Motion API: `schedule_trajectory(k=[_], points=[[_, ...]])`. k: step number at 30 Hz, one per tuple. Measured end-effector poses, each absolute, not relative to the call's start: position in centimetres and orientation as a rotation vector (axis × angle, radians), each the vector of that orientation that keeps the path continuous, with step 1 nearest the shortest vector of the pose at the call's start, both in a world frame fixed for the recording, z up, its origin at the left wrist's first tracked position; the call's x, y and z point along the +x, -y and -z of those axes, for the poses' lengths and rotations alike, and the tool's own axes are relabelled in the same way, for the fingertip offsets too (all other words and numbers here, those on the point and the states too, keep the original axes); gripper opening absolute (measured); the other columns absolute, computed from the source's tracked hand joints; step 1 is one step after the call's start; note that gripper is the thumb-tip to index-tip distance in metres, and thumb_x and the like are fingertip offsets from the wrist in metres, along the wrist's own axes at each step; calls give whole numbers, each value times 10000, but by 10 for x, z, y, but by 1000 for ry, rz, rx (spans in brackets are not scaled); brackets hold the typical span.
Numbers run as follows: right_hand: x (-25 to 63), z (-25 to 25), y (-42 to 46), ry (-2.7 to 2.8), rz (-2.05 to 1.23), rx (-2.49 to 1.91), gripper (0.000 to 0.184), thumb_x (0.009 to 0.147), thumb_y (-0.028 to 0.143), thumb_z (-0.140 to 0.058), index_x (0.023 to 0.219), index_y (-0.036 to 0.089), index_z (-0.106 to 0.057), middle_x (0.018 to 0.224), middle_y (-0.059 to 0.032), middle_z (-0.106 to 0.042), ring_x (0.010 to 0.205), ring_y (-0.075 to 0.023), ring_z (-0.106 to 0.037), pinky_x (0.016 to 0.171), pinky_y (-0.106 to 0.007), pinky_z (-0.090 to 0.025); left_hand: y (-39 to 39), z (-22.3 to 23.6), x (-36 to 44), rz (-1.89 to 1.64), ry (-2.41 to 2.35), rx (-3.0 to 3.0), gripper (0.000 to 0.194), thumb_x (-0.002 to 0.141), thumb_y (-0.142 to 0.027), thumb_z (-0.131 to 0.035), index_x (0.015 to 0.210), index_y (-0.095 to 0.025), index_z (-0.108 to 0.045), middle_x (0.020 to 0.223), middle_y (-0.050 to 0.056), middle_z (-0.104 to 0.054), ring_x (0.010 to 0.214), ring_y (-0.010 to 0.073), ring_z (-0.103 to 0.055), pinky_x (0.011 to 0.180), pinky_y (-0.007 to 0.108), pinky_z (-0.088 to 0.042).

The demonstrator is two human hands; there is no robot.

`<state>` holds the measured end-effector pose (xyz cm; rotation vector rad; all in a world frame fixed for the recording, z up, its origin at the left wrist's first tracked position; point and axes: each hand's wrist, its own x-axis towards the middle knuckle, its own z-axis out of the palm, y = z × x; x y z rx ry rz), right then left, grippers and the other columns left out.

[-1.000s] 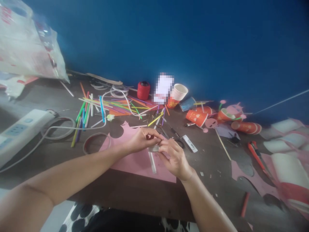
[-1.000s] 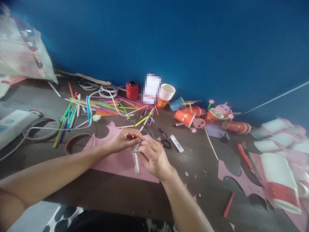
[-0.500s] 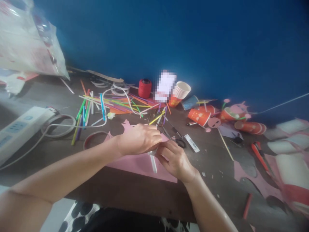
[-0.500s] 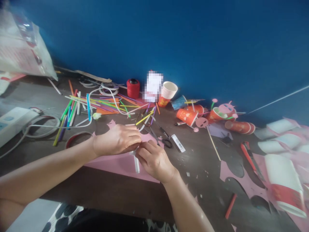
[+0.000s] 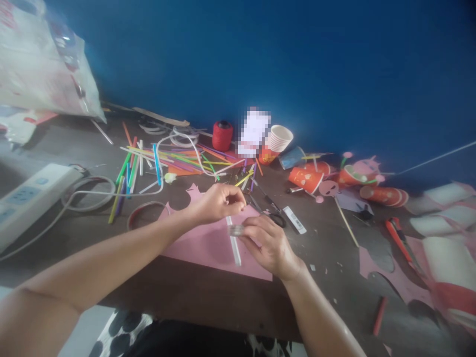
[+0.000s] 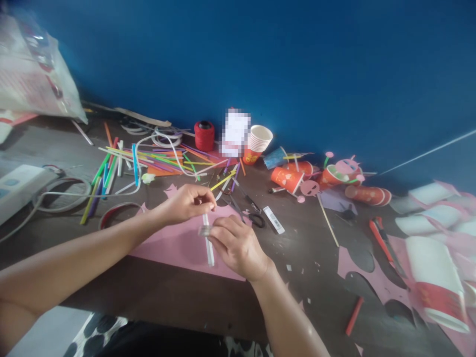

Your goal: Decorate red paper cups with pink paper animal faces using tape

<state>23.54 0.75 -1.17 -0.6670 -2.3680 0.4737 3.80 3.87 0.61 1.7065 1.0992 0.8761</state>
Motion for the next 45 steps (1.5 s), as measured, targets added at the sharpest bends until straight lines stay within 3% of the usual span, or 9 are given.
schedule_trajectory(k=[6,11,14,20,22,26,36,41,45], points=[[236,15,-9,2107,-571,-774,164,798,135,-605,908,241,-544,894,-29,-612,760,-158,-569,707,-321,-481,-44,1,41,-891,-1109,1195,277,810,-359,-534,664,-124,-552,618,5,-535,475,49,-377,443,184,-280],[239,19,-13,1910,-599,-966,143,794,169,-612,891,223,-521,881,-18,-567,586,-102,-470,583,-266,-439,-34,6,48,-716,-981,1292,287,847,-401,-490,950,-153,-591,561,-44,-475,448,64,-391,443,197,-281],[240,18,-13,1907,-616,-992,140,794,182,-620,882,217,-517,873,-11,-557,579,-93,-455,570,-253,-422,-31,4,49,-675,-934,1237,353,861,-450,-446,789,-132,-581,510,-53,-398,437,61,-348,441,209,-245],[238,18,-14,1927,-680,-1026,223,773,209,-657,967,221,-548,872,-7,-545,602,-95,-468,581,-250,-427,-32,10,47,-677,-795,1145,216,732,-285,-607,861,-112,-608,608,-31,-461,472,42,-282,450,215,-173],[238,21,-16,1879,-750,-1063,253,766,215,-665,989,220,-547,881,-8,-534,592,-90,-471,555,-238,-428,-33,15,47,-723,-723,1045,203,711,-264,-580,855,-121,-589,572,-46,-412,455,43,-259,442,218,-156],[239,24,-20,1868,-763,-1049,120,799,214,-627,903,204,-568,893,-21,-527,628,-97,-493,552,-231,-434,-33,20,47,-782,-702,982,214,689,-258,-531,859,-131,-560,537,-62,-341,451,54,-237,434,216,-140],[238,22,-13,2027,-573,-997,158,822,166,-592,970,219,-604,894,-28,-527,652,-109,-500,627,-271,-454,-30,18,50,-756,-734,963,160,652,-242,-536,776,-141,-528,639,-31,-426,469,45,-290,416,209,-109],[238,21,-12,2057,-534,-1010,188,818,158,-595,994,225,-607,882,-27,-523,662,-117,-498,653,-286,-455,-27,21,51,-789,-767,1066,149,661,-226,-527,788,-149,-536,500,-80,-331,423,41,-222,412,203,-147],[238,21,-13,2037,-564,-1012,141,826,172,-591,957,224,-609,869,-25,-524,678,-121,-505,645,-284,-454,-25,19,53,-789,-886,1183,98,649,-190,-504,735,-153,-532,509,-59,-414,430,53,-331,421,192,-245]])
